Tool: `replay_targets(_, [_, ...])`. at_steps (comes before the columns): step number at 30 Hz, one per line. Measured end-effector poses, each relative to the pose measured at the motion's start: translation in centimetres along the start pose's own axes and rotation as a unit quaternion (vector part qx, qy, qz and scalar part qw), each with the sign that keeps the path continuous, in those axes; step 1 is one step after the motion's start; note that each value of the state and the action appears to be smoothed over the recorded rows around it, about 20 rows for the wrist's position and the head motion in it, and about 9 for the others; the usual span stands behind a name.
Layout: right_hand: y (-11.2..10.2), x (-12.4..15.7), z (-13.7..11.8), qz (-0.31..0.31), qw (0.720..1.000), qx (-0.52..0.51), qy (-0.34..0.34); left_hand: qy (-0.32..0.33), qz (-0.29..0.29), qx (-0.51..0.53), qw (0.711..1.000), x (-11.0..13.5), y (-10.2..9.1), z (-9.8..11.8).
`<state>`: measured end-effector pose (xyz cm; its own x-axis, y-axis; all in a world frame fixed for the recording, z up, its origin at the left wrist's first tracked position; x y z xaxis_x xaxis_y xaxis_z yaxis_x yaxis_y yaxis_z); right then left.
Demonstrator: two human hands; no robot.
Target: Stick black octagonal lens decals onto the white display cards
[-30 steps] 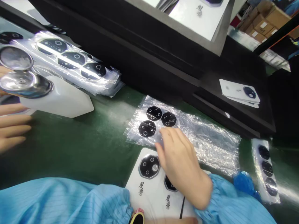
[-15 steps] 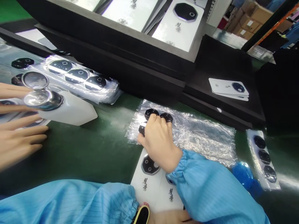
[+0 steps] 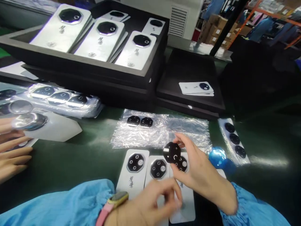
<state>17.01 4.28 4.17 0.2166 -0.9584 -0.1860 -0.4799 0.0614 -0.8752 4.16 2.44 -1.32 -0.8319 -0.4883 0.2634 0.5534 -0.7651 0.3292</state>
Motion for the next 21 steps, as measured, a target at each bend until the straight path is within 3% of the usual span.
replay_targets(4, [-1.8, 3.5, 0.7, 0.019, 0.997, 0.072, -0.025, -0.044, 0.079, 0.139, 0.986, -2.8, -0.5, -1.1])
replay_targets(8, [-2.0, 4.8, 0.9, 0.001, 0.996, 0.072, -0.057, -0.053, 0.088, 0.119, 0.988, -3.6, -1.2, -0.2])
replay_targets(14, [-2.0, 5.6, 1.6, -0.016, 0.996, 0.016, -0.085, -0.062, 0.107, 0.074, 0.990, -4.2, 0.4, 0.2])
replay_targets(16, [-2.4, 5.5, 2.5, -0.009, 0.999, -0.026, -0.043, -0.062, 0.118, 0.078, 0.988, -4.3, 0.7, 0.2])
replay_targets(18, [-2.8, 5.3, 4.0, 0.010, 0.994, -0.089, 0.055, -0.063, 0.128, 0.084, 0.986, -4.3, 0.8, 0.2])
replay_targets(21, [-2.6, 5.0, 6.0, 0.007, 0.962, -0.198, 0.186, -0.063, 0.137, 0.078, 0.986, -4.4, 0.9, 0.3])
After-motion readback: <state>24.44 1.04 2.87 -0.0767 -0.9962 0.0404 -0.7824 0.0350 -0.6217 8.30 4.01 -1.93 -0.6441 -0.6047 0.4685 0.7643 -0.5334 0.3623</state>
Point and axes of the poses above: each hand's wrist, its own x-axis away from the middle knuckle, its own y-axis out of the palm, z = x × y, the point moved 5 cm from there along -x, towards the middle knuckle, and after that the axes turned 4 degrees about x, right-handed, at the moved point
